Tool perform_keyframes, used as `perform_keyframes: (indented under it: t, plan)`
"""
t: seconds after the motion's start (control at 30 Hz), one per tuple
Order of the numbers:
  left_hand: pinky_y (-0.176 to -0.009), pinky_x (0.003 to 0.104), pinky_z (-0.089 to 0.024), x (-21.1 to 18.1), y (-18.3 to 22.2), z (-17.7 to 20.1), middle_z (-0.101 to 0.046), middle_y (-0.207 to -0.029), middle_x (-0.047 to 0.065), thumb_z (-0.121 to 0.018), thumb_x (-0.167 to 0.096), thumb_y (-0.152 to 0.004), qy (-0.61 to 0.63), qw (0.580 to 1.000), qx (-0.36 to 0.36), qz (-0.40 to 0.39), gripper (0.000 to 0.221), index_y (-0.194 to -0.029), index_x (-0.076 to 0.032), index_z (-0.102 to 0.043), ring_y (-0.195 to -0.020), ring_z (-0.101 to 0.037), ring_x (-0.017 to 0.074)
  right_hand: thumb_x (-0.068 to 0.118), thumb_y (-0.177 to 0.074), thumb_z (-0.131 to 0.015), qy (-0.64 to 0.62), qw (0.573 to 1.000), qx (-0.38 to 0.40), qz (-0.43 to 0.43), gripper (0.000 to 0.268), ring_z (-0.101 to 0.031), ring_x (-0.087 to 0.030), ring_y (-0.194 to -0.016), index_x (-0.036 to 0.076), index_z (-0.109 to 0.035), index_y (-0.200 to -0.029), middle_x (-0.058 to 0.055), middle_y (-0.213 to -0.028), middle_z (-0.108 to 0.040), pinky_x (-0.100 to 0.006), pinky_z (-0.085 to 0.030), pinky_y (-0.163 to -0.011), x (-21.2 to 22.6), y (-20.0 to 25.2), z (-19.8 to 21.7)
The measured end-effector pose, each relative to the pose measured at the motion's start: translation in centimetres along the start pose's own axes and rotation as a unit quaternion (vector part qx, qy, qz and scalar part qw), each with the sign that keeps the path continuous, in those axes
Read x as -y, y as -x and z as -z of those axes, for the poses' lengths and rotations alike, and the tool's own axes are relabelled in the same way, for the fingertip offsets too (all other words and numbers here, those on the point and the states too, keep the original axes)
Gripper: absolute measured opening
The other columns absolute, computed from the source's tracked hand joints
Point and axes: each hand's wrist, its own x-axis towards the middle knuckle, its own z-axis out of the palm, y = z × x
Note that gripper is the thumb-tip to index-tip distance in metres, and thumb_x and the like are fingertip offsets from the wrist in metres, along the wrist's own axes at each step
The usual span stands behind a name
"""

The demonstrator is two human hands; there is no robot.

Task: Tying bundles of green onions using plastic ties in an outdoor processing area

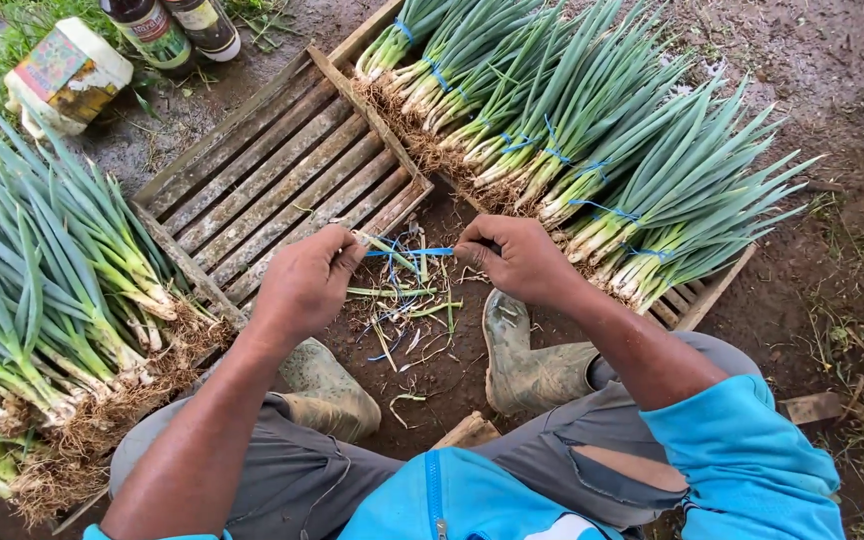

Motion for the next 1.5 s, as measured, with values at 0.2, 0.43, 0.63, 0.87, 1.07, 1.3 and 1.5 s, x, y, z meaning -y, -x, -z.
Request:
perform_keyframes:
  t: [0.2, 0.43, 0.63, 0.87, 1.07, 1.3, 1.5]
  plan:
    - [-0.073, 0.046, -0.052, 0.8, -0.7, 0.7, -0.065, -0.075, 0.014, -0.063, -0.030, -0.104, 0.025, 0.998, -0.051, 0.019, 0.016, -0.098, -0.016, -0.068, -0.076, -0.066, 0.0346, 0.010, -0.101, -0.068, 0.011, 0.999, -0.017, -0.027, 0.015, -0.053, -0.018, -0.061, 0.003, -0.069, -0.088, -0.009, -0.071, -0.060, -0.032, -0.040, -0.058, -0.1, -0.1, 2.6]
    - [-0.071, 0.047, -0.050, 1.4, 0.1, 1.9, -0.063, -0.070, 0.015, -0.065, -0.030, -0.104, 0.033, 0.996, -0.083, 0.027, 0.017, -0.095, -0.016, -0.068, -0.071, -0.063, 0.0379, 0.020, -0.104, -0.067, -0.110, 0.984, -0.052, -0.132, 0.026, -0.049, -0.013, -0.057, 0.006, -0.065, -0.083, -0.005, -0.064, -0.054, -0.026, -0.043, -0.054, -1.3, -0.1, 3.9]
    - [-0.070, 0.041, -0.050, 3.9, 0.4, 2.7, -0.062, -0.068, 0.013, -0.066, -0.029, -0.106, 0.048, 0.991, -0.122, 0.023, 0.018, -0.094, -0.015, -0.069, -0.066, -0.060, 0.0285, 0.020, -0.105, -0.067, -0.319, 0.918, -0.140, -0.188, 0.023, -0.067, -0.008, -0.062, 0.010, -0.062, -0.084, -0.003, -0.070, -0.065, -0.020, -0.057, -0.060, -3.6, -0.8, 3.6]
    - [-0.069, 0.043, -0.050, 5.6, 0.5, 2.8, -0.061, -0.067, 0.013, -0.065, -0.030, -0.105, 0.041, 0.992, -0.114, 0.044, 0.019, -0.093, -0.016, -0.069, -0.066, -0.061, 0.0329, 0.013, -0.105, -0.058, -0.549, 0.816, -0.164, -0.076, 0.014, -0.078, -0.031, -0.097, 0.010, -0.068, -0.096, -0.016, -0.099, -0.077, -0.047, -0.066, -0.092, -3.6, -1.6, 3.9]
    - [-0.069, 0.043, -0.049, 6.9, 0.9, 3.6, -0.060, -0.066, 0.014, -0.064, -0.029, -0.107, 0.054, 0.988, -0.134, 0.050, 0.021, -0.093, -0.014, -0.069, -0.064, -0.059, 0.0309, 0.017, -0.108, -0.058, -0.585, 0.779, -0.222, -0.037, 0.017, -0.073, -0.028, -0.090, 0.013, -0.067, -0.094, -0.010, -0.088, -0.069, -0.048, -0.067, -0.098, -4.2, -2.1, 5.7]
    - [-0.069, 0.042, -0.048, 7.0, 1.2, 4.0, -0.060, -0.064, 0.012, -0.066, -0.031, -0.106, 0.042, 0.986, -0.148, 0.060, 0.020, -0.091, -0.017, -0.070, -0.062, -0.059, 0.0301, 0.030, -0.108, -0.063, -0.538, 0.789, -0.289, -0.069, 0.025, -0.047, -0.014, -0.064, 0.017, -0.057, -0.087, -0.002, -0.076, -0.048, -0.027, -0.047, -0.066, -4.1, -2.9, 5.3]
    - [-0.066, 0.036, -0.054, 8.4, 1.6, 5.0, -0.057, -0.050, 0.009, -0.062, -0.027, -0.108, 0.074, 0.977, -0.178, 0.087, 0.020, -0.094, -0.014, -0.069, -0.052, -0.062, 0.0201, 0.033, -0.112, -0.060, -0.463, 0.830, -0.304, -0.070, 0.017, -0.040, -0.009, -0.060, 0.025, -0.054, -0.098, 0.002, -0.078, -0.048, -0.024, -0.040, -0.061, -7.3, -2.8, 6.5]
